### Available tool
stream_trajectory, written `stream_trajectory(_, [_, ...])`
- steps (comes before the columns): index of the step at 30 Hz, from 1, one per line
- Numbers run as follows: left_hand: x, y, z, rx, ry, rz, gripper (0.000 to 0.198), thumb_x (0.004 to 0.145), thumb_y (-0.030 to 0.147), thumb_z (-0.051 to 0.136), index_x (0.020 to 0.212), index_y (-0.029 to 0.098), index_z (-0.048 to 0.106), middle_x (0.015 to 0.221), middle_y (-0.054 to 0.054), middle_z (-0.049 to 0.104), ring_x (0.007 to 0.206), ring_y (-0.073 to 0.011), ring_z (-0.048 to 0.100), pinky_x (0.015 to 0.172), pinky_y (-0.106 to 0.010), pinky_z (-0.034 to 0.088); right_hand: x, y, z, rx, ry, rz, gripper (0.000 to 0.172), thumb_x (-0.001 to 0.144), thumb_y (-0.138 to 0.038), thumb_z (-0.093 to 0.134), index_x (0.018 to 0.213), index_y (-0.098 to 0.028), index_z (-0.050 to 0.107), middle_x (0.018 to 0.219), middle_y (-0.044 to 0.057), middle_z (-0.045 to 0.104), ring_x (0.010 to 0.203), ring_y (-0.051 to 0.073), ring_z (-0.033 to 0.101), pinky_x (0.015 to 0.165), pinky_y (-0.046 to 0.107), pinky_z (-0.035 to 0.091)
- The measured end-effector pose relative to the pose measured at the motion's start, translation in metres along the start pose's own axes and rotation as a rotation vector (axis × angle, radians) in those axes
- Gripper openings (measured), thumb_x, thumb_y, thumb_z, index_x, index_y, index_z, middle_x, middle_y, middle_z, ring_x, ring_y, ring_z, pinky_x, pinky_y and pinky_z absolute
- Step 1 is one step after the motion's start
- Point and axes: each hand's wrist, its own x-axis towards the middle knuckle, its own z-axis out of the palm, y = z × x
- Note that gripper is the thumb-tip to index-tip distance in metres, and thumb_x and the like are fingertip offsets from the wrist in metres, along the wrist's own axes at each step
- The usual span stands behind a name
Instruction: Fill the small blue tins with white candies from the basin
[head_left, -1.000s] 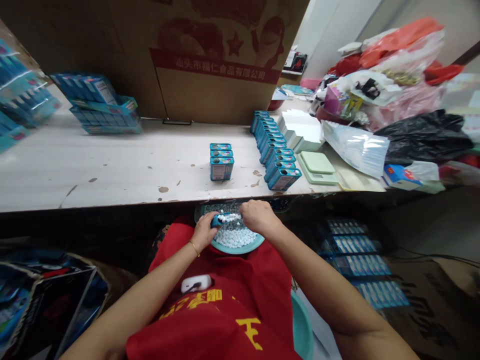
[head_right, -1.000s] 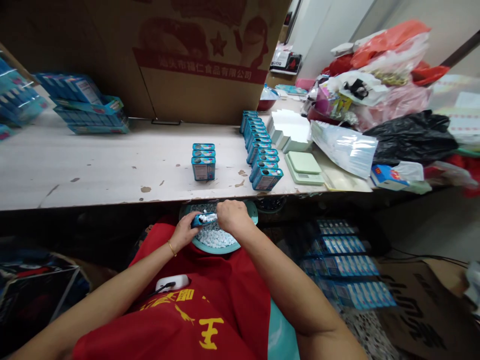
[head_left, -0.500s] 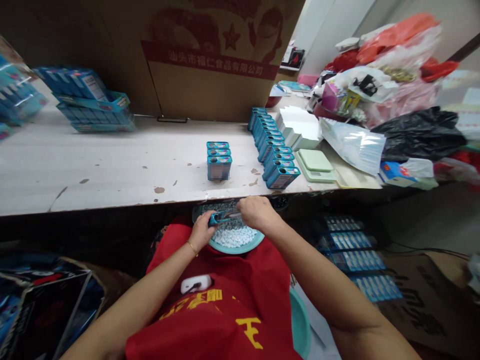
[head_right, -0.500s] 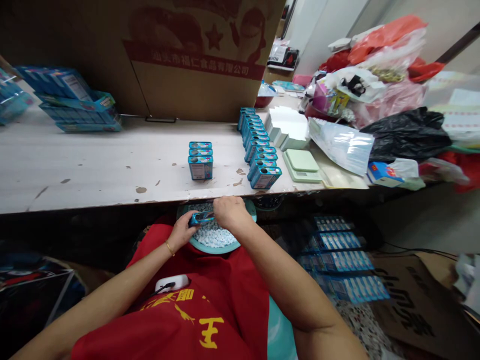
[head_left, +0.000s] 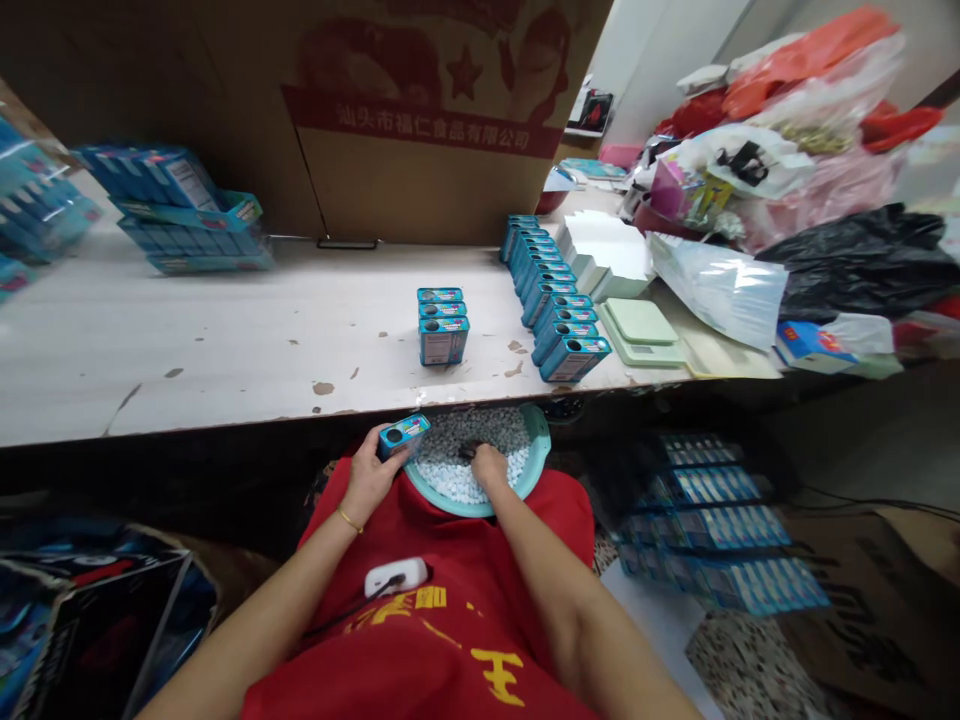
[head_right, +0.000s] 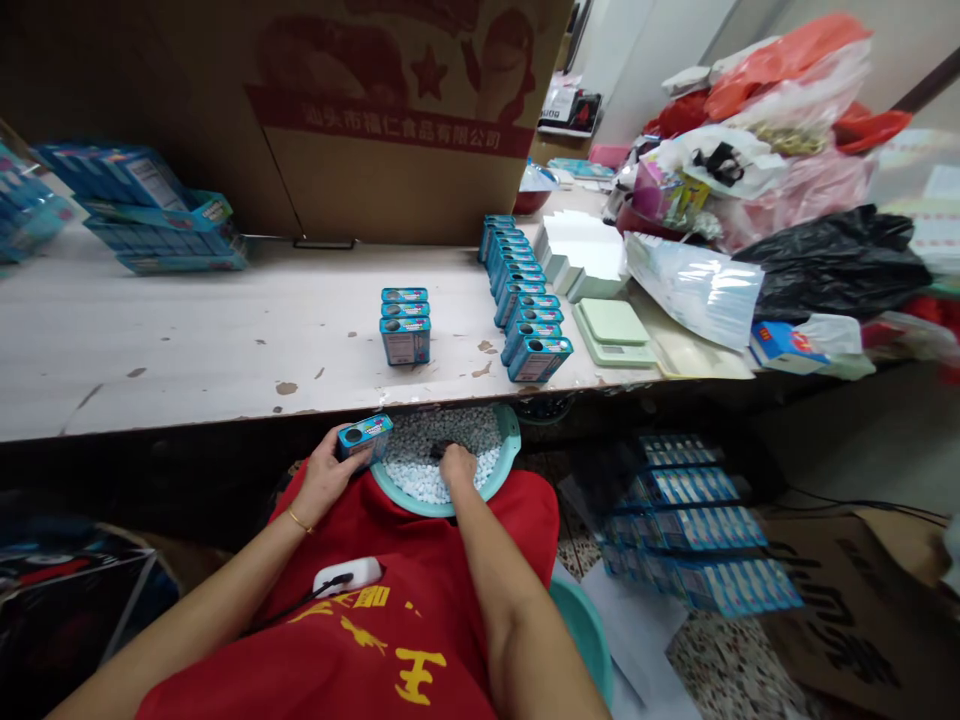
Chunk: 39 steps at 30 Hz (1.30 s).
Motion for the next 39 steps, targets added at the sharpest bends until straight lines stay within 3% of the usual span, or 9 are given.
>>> stream_trajectory(3, [-0.003, 0.000, -0.001, -0.039, 0.006, -0.027, 0.043, 0.067, 0.035, 0.058, 0.106, 0.017, 0.049, 0.096, -0.003, 0.060, 0.086, -0.0152, 0.057, 0.081, -0.027, 0.044, 0.012, 0.001, 0.008, 0.167, 0.037, -0.035, 0.038, 0.078, -0.008, 0.036, 0.108, -0.015, 0.059, 0.101, 0.011, 0.064, 0.095, 0.017, 0.057, 0.076, 0.022, 0.040])
stream_trajectory(8, [-0.003, -0.006, -0.002, -0.060, 0.019, -0.006, 0.044, 0.066, 0.036, 0.060, 0.105, 0.017, 0.050, 0.095, -0.003, 0.060, 0.086, -0.0169, 0.056, 0.082, -0.030, 0.043, 0.014, 0.025, 0.006, 0.388, 0.068, -0.147, 0.032, 0.076, -0.012, 0.038, 0.095, -0.014, 0.064, 0.088, 0.005, 0.067, 0.080, 0.013, 0.058, 0.068, 0.019, 0.041])
stream_trajectory(11, [-0.001, -0.009, -0.001, -0.051, 0.012, 0.015, 0.043, 0.067, 0.035, 0.059, 0.105, 0.016, 0.050, 0.095, -0.004, 0.060, 0.085, -0.0172, 0.056, 0.080, -0.031, 0.044, 0.003, 0.041, -0.009, 0.476, 0.086, -0.187, 0.033, 0.074, -0.013, 0.039, 0.095, -0.014, 0.064, 0.078, 0.003, 0.066, 0.067, 0.012, 0.056, 0.062, 0.020, 0.041])
stream_trajectory(16, [0.002, -0.008, 0.010, 0.052, -0.054, 0.085, 0.039, 0.069, 0.028, 0.057, 0.106, 0.017, 0.049, 0.096, -0.004, 0.059, 0.088, -0.0168, 0.055, 0.081, -0.030, 0.043, -0.025, 0.055, -0.058, 0.644, 0.101, -0.324, 0.031, 0.070, -0.017, 0.042, 0.086, -0.014, 0.067, 0.062, 0.001, 0.061, 0.055, 0.011, 0.050, 0.054, 0.022, 0.038])
stream_trajectory(20, [0.005, -0.007, 0.021, 0.207, -0.123, 0.187, 0.038, 0.068, 0.019, 0.055, 0.106, 0.018, 0.050, 0.101, -0.006, 0.059, 0.093, -0.0184, 0.054, 0.086, -0.032, 0.041, -0.043, 0.042, -0.097, 0.445, 0.084, -0.411, 0.033, 0.072, -0.019, 0.041, 0.091, -0.019, 0.068, 0.065, 0.001, 0.063, 0.061, 0.013, 0.053, 0.058, 0.022, 0.038])
stream_trajectory(27, [0.006, -0.008, 0.029, 0.384, -0.158, 0.238, 0.043, 0.067, 0.017, 0.054, 0.110, 0.018, 0.050, 0.106, -0.007, 0.057, 0.097, -0.0213, 0.052, 0.088, -0.036, 0.040, -0.063, -0.001, -0.142, -0.139, 0.075, -0.343, 0.039, 0.071, -0.015, 0.039, 0.093, -0.031, 0.066, 0.093, 0.001, 0.066, 0.090, 0.017, 0.057, 0.073, 0.025, 0.038])
stream_trajectory(34, [0.007, -0.008, 0.032, 0.393, -0.153, 0.246, 0.043, 0.068, 0.017, 0.054, 0.111, 0.016, 0.050, 0.107, -0.009, 0.057, 0.098, -0.0220, 0.052, 0.088, -0.036, 0.040, -0.073, -0.040, -0.164, -0.348, 0.072, -0.344, 0.035, 0.075, -0.019, 0.039, 0.100, -0.022, 0.063, 0.096, 0.012, 0.064, 0.089, 0.023, 0.058, 0.074, 0.033, 0.041])
stream_trajectory(36, [0.007, -0.009, 0.031, 0.363, -0.146, 0.241, 0.042, 0.067, 0.017, 0.054, 0.109, 0.017, 0.051, 0.107, -0.008, 0.058, 0.097, -0.0214, 0.052, 0.088, -0.035, 0.040, -0.074, -0.038, -0.167, -0.364, 0.087, -0.355, 0.035, 0.075, -0.018, 0.039, 0.100, -0.022, 0.063, 0.095, 0.012, 0.064, 0.088, 0.023, 0.058, 0.074, 0.034, 0.041])
stream_trajectory(39, [0.006, -0.009, 0.026, 0.270, -0.132, 0.190, 0.040, 0.068, 0.021, 0.056, 0.107, 0.018, 0.051, 0.102, -0.006, 0.059, 0.093, -0.0192, 0.054, 0.085, -0.033, 0.041, -0.070, -0.011, -0.161, -0.310, 0.116, -0.352, 0.037, 0.076, -0.018, 0.036, 0.101, -0.028, 0.062, 0.094, 0.007, 0.064, 0.089, 0.021, 0.058, 0.074, 0.032, 0.040])
